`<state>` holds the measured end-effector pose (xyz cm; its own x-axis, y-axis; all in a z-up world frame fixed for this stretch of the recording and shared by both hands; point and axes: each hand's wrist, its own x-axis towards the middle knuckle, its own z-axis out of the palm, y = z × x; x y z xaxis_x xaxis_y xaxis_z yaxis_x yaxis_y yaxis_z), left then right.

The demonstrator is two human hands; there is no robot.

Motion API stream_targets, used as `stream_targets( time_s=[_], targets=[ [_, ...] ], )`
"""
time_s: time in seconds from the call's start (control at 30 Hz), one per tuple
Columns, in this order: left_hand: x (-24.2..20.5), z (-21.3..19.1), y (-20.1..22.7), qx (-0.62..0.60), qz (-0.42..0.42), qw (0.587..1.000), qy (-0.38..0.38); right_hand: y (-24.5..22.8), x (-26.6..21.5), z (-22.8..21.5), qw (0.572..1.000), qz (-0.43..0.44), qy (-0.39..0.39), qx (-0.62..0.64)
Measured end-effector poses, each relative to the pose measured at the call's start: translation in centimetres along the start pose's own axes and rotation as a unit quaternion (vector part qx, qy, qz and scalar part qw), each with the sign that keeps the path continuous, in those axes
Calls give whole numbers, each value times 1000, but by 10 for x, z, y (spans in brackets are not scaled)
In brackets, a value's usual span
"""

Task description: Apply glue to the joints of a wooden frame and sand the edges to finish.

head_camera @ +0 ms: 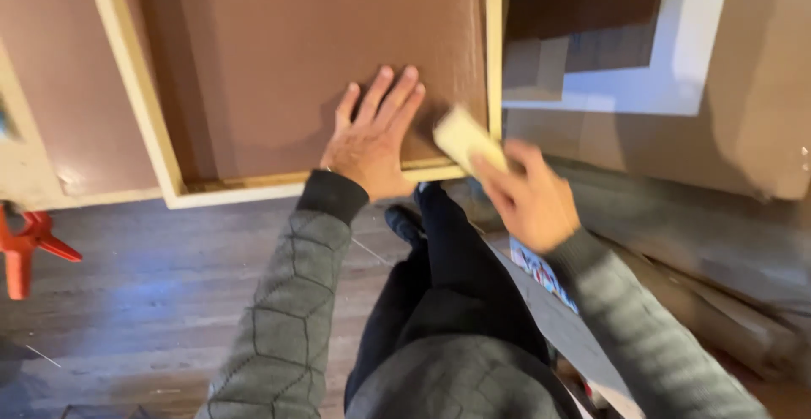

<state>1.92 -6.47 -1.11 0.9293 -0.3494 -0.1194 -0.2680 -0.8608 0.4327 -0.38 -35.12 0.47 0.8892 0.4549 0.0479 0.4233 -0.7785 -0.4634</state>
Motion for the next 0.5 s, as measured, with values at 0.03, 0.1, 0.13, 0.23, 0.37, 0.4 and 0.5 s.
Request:
stream_targets(
  time_s=[0.03, 0.1, 0.13, 0.23, 0.37, 0.4, 0.5],
  targets=[
    [4, -4, -3, 11, -4, 1000, -3, -2, -9, 0, 999, -28, -35, 8],
    [0, 1, 2, -4, -5, 1000, -16, 19, -8, -9, 999, -4, -34, -12],
    [-1, 2, 2, -10, -9, 1000, -19, 31, -2, -11, 999, 9, -26, -31],
    [-5, 4, 2, -25, -4, 1000, -12, 1, 22, 6, 997, 59, 37, 41],
    [-3, 2, -1, -25, -3, 1000, -6, -22, -23, 10, 999, 50, 8, 3],
    [-2, 3, 1, -23, -4, 1000, -10, -21, -23, 7, 998, 58, 1, -2],
    [5, 1, -2, -15, -2, 1000, -5, -9, 13, 9, 997, 67, 29, 0]
  ],
)
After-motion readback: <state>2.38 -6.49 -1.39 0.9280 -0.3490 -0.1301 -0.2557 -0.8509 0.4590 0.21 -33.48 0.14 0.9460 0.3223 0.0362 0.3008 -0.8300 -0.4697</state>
